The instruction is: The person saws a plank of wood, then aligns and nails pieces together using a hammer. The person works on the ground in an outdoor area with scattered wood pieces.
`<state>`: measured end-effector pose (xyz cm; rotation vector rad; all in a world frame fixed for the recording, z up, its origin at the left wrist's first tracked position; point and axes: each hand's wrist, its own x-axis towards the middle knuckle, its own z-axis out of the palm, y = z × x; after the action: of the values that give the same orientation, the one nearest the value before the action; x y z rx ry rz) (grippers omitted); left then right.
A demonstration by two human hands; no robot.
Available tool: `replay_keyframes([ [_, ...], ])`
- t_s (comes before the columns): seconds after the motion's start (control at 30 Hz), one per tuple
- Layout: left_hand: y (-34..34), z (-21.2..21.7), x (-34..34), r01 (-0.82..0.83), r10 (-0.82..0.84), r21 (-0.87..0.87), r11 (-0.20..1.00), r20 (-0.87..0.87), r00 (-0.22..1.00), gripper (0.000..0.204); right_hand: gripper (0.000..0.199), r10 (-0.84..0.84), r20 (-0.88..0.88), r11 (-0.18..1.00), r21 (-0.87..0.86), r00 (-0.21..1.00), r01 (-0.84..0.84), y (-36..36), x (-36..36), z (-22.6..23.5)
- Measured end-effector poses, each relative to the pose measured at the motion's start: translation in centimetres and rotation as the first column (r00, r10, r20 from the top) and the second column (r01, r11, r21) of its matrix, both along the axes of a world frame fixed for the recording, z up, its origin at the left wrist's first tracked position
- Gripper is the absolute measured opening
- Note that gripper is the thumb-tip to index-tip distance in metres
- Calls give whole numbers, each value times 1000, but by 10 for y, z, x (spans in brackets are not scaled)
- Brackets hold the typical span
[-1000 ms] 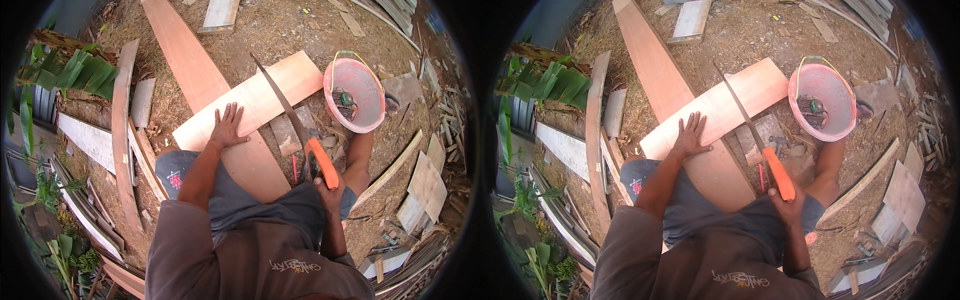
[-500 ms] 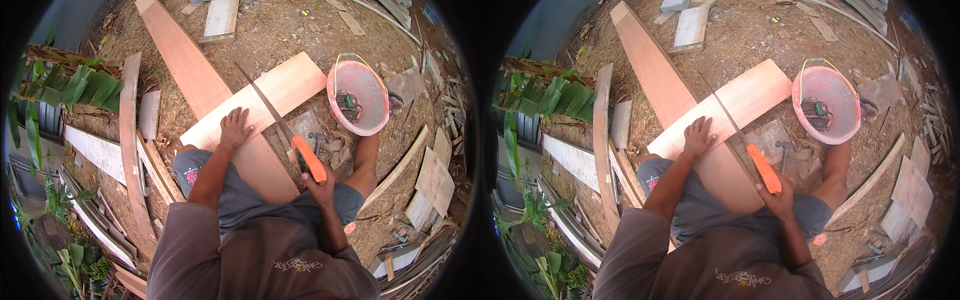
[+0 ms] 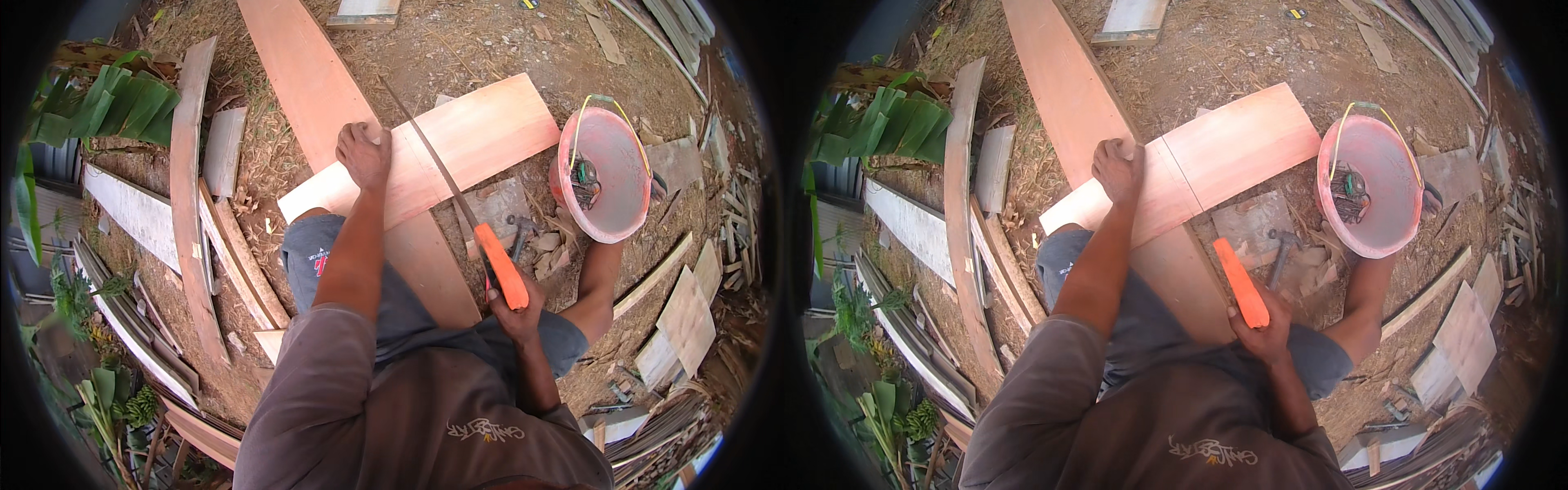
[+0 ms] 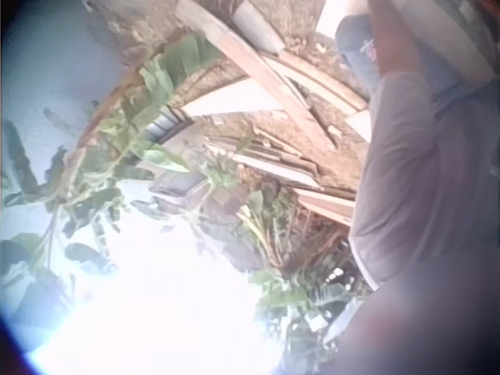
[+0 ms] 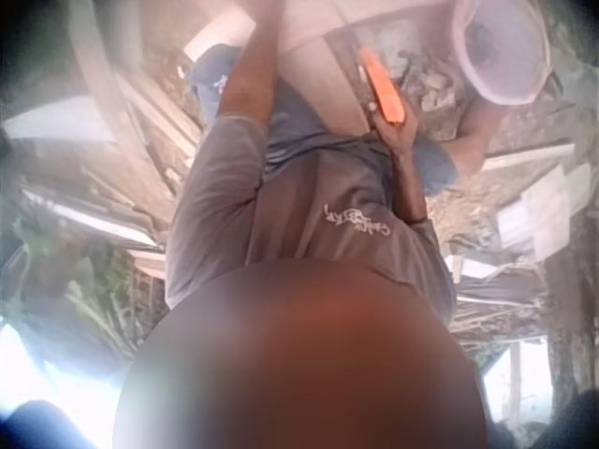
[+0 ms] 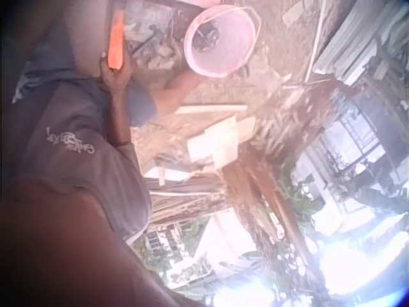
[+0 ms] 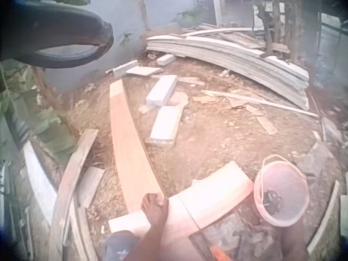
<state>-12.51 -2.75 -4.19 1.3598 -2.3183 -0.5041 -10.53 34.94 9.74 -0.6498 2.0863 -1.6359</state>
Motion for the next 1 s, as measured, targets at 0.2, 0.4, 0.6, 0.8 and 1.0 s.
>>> replay_keyframes([
  [0.2,-3,-4,-6,-28,22,36,999,158,987,99,51,37,7,998,-45,999,-37,-26,-5,-2],
  [0.4,-3,-2,-8,-38,34,14,999,228,973,99,51,23,29,1000,0,999,-23,-33,-2,-5],
  [0.6,-2,0,-9,-43,37,17,999,246,969,101,54,40,73,999,12,997,-41,-33,-2,-8],
  [0.8,-1,1,-7,-43,32,47,998,213,977,100,53,63,116,997,24,991,-66,-39,-5,-16],
  [1.0,-4,-5,-7,-39,33,24,999,210,977,98,50,26,130,991,123,991,-42,-1,4,4],
])
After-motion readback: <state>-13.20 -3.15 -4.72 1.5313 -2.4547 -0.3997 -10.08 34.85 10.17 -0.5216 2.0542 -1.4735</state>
